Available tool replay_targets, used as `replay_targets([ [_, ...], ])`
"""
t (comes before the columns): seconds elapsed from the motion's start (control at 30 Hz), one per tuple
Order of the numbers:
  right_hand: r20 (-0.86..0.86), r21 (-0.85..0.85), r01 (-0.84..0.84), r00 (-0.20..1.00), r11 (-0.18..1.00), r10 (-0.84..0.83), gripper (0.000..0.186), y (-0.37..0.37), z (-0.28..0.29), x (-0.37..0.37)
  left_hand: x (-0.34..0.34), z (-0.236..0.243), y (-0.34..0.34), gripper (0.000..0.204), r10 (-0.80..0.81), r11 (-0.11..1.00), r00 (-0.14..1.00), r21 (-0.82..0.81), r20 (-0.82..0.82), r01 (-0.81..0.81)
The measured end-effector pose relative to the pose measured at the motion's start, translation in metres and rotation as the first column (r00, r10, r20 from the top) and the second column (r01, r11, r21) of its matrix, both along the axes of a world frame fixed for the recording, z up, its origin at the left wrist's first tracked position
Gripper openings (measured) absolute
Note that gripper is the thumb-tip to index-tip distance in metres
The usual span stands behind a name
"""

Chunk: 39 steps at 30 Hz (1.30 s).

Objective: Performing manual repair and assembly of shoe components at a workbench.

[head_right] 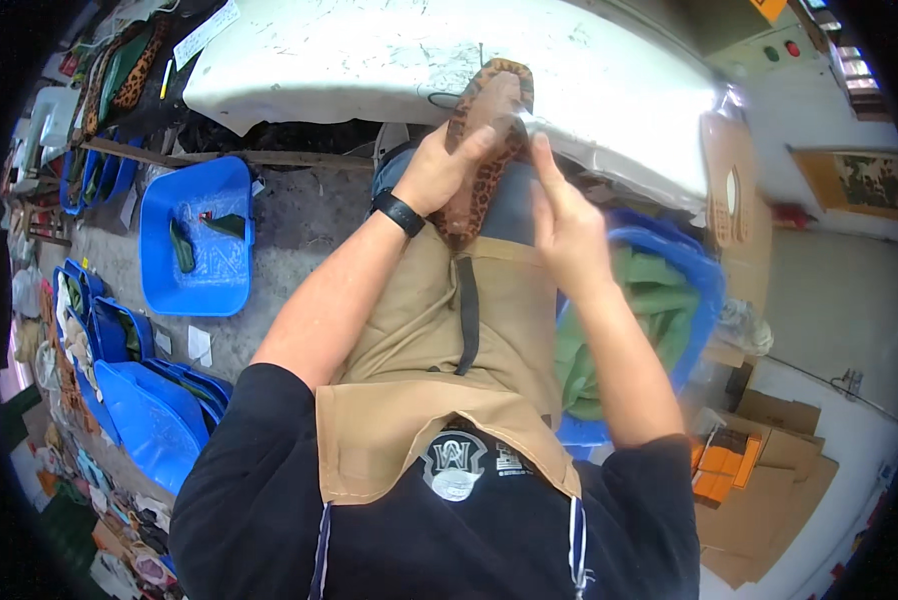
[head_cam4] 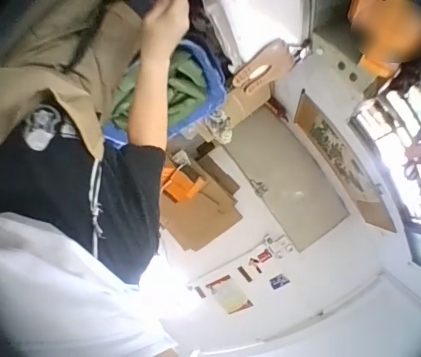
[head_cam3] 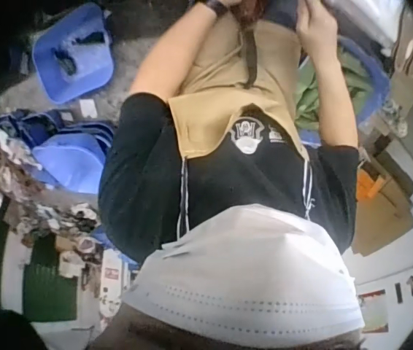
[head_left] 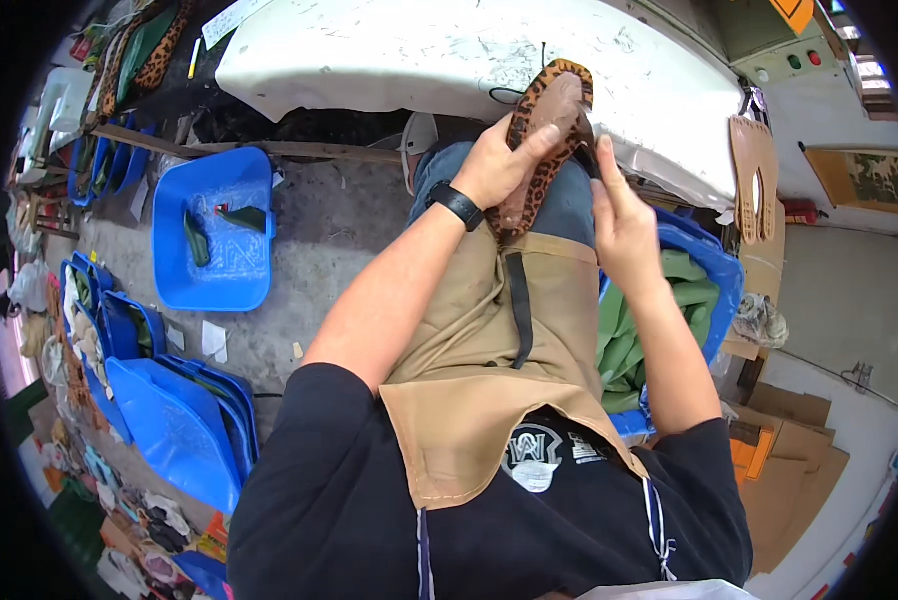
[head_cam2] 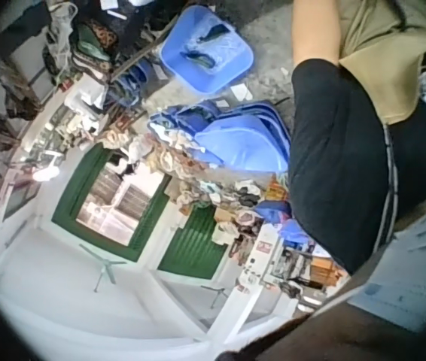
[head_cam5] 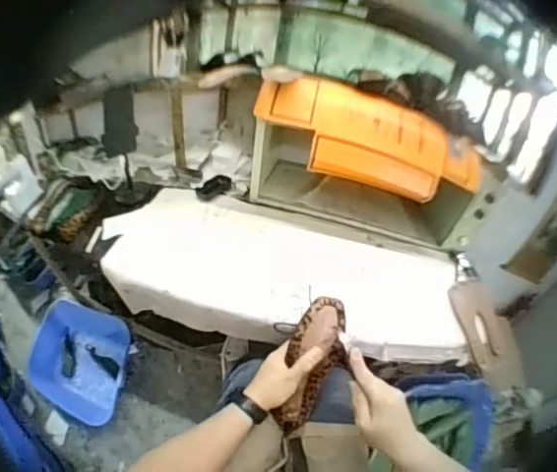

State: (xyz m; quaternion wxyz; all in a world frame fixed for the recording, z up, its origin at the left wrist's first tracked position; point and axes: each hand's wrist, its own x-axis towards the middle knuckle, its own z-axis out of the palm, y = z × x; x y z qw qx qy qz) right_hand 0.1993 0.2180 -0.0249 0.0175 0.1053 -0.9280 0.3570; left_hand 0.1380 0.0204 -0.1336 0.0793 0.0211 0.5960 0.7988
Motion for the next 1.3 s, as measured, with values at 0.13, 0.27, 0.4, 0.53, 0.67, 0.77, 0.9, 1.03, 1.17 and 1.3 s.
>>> replay_targets([
  [0.13,0.079,-0.089,0.048,0.996,0.995,-0.041,0.055,-0.001,-0.029,0.021,0.018,0.009,-0.013,0.057,-0.082,0.984,0.982,0.168,0.169,0.053],
  [0.27,0.257,-0.392,0.142,0.966,0.909,-0.040,0.056,-0.011,-0.042,0.035,0.040,0.026,-0.022,0.056,-0.161,0.956,0.952,0.282,0.262,0.084],
  [0.4,0.451,-0.583,0.213,0.888,0.784,0.094,0.062,-0.024,-0.046,0.049,0.060,0.039,-0.034,0.054,-0.224,0.958,0.957,0.224,0.184,0.181],
  [0.53,0.309,-0.177,-0.057,0.945,0.983,0.110,0.077,0.007,0.012,0.004,0.069,0.049,-0.038,0.048,-0.225,0.974,0.974,0.014,0.023,0.225],
  [0.67,0.100,0.220,-0.376,0.926,0.900,0.363,0.077,0.028,0.087,-0.044,0.058,0.064,-0.035,0.042,-0.386,0.901,0.908,-0.145,0.163,0.409],
  [0.77,0.025,0.398,-0.466,0.866,0.790,0.499,0.078,0.016,0.106,-0.046,0.059,0.061,-0.026,0.039,-0.435,0.869,0.876,-0.157,0.207,0.469],
  [0.9,0.221,0.641,-0.522,0.828,0.563,0.515,0.078,-0.006,0.124,-0.041,0.065,0.050,-0.011,0.036,-0.440,0.887,0.877,-0.059,0.194,0.458],
  [1.03,0.275,0.504,-0.429,0.903,0.750,0.331,0.078,0.003,0.147,-0.042,0.073,0.043,0.000,0.036,-0.420,0.902,0.894,-0.040,0.156,0.431],
  [1.17,0.326,0.657,-0.538,0.834,0.528,0.445,0.078,0.014,0.106,-0.012,0.080,0.024,0.006,0.037,-0.497,0.862,0.855,-0.034,0.148,0.506],
  [1.3,0.381,0.596,-0.485,0.872,0.640,0.306,0.078,0.033,0.133,-0.024,0.066,0.039,0.000,0.044,-0.519,0.851,0.834,0.019,0.184,0.525],
])
